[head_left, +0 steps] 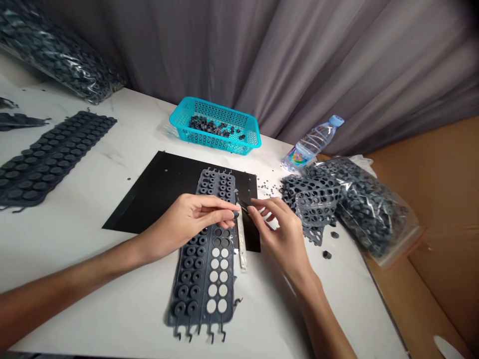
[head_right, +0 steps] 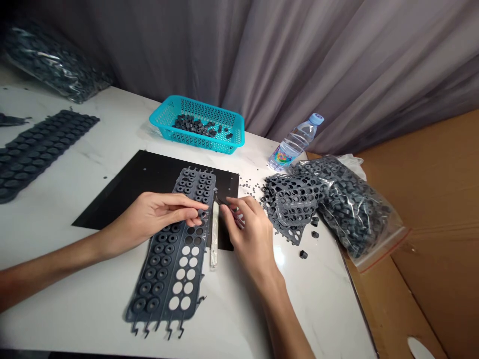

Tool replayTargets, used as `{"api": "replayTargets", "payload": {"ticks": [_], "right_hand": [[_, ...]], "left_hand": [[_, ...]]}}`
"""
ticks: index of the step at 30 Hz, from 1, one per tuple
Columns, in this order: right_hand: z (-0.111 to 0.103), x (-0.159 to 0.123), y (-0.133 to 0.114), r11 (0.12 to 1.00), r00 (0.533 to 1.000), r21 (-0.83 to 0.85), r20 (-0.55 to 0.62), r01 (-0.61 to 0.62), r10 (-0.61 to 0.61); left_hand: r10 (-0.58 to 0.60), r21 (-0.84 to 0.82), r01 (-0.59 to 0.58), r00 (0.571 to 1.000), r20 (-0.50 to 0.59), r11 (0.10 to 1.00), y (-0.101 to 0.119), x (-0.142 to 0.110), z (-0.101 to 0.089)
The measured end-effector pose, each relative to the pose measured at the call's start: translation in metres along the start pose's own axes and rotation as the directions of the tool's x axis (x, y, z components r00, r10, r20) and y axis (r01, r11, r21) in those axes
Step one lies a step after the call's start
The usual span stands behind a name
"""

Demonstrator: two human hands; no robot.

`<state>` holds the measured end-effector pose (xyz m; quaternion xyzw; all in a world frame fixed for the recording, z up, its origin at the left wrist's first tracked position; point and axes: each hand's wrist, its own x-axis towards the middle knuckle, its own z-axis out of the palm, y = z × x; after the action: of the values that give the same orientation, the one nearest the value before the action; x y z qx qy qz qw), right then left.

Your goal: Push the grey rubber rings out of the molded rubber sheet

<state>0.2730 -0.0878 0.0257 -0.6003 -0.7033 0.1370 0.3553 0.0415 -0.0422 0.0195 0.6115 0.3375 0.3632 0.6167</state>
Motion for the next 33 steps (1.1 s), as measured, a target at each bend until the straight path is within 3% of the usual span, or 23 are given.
{"api": "replayTargets", "payload": {"ticks": [3, 6, 12, 18, 20, 22, 24, 26, 29, 30, 31, 33], "right_hand": [[-0.004, -0.001, -0.012, 0.967, 0.99, 0.225, 0.042, 0.121, -0.134], [-0.003, -0.002, -0.017, 0.93, 0.974, 0.343, 0.135, 0.129, -0.185], [0.002, -0.003, -0.009, 0.939, 0.972, 0.333, 0.181, 0.081, -0.148], [-0.001, 0.001, -0.006, 0.962, 0.977, 0.273, 0.198, 0.017, -0.073], [-0.011, 0.004, 0.005, 0.98, 0.993, 0.197, 0.117, -0.013, -0.01], [-0.028, 0.005, 0.025, 0.995, 0.99, 0.031, -0.104, -0.092, 0.095], [-0.047, 0.006, 0.049, 0.955, 0.921, -0.141, -0.331, -0.262, 0.203], [-0.067, 0.004, 0.074, 0.876, 0.852, -0.259, -0.453, -0.407, 0.262], [-0.088, -0.002, 0.104, 0.744, 0.696, -0.361, -0.692, -0.563, 0.19], [-0.093, -0.004, 0.111, 0.684, 0.655, -0.377, -0.73, -0.624, 0.195], [-0.096, -0.006, 0.118, 0.628, 0.643, -0.391, -0.728, -0.673, 0.236], [-0.1, -0.01, 0.126, 0.554, 0.666, -0.42, -0.644, -0.719, 0.376]], "left_hand": [[0.014, 0.055, -0.014, 1.0, 0.003, 0.998, -0.004, 0.0, 0.001], [0.025, 0.091, -0.027, 0.999, 0.024, 0.996, -0.011, 0.0, 0.003], [0.004, 0.093, -0.009, 0.999, 0.054, 0.996, -0.022, 0.001, 0.008], [0.017, 0.206, -0.032, 0.997, 0.073, 0.978, -0.014, 0.002, 0.005], [0.063, 0.281, -0.061, 0.998, 0.005, 0.958, -0.009, 0.002, 0.0], [0.151, 0.393, -0.112, 0.986, -0.069, 0.913, -0.005, 0.004, -0.007], [0.228, 0.514, -0.153, 0.97, -0.086, 0.844, -0.005, 0.006, -0.015], [0.259, 0.614, -0.189, 0.965, -0.026, 0.766, -0.008, 0.006, -0.02], [0.249, 0.727, -0.251, 0.962, 0.113, 0.639, -0.017, 0.005, -0.022], [0.245, 0.752, -0.271, 0.958, 0.15, 0.601, -0.019, 0.004, -0.021], [0.241, 0.772, -0.287, 0.954, 0.178, 0.567, -0.021, 0.003, -0.02], [0.247, 0.798, -0.302, 0.949, 0.198, 0.522, -0.023, 0.002, -0.017]]}}
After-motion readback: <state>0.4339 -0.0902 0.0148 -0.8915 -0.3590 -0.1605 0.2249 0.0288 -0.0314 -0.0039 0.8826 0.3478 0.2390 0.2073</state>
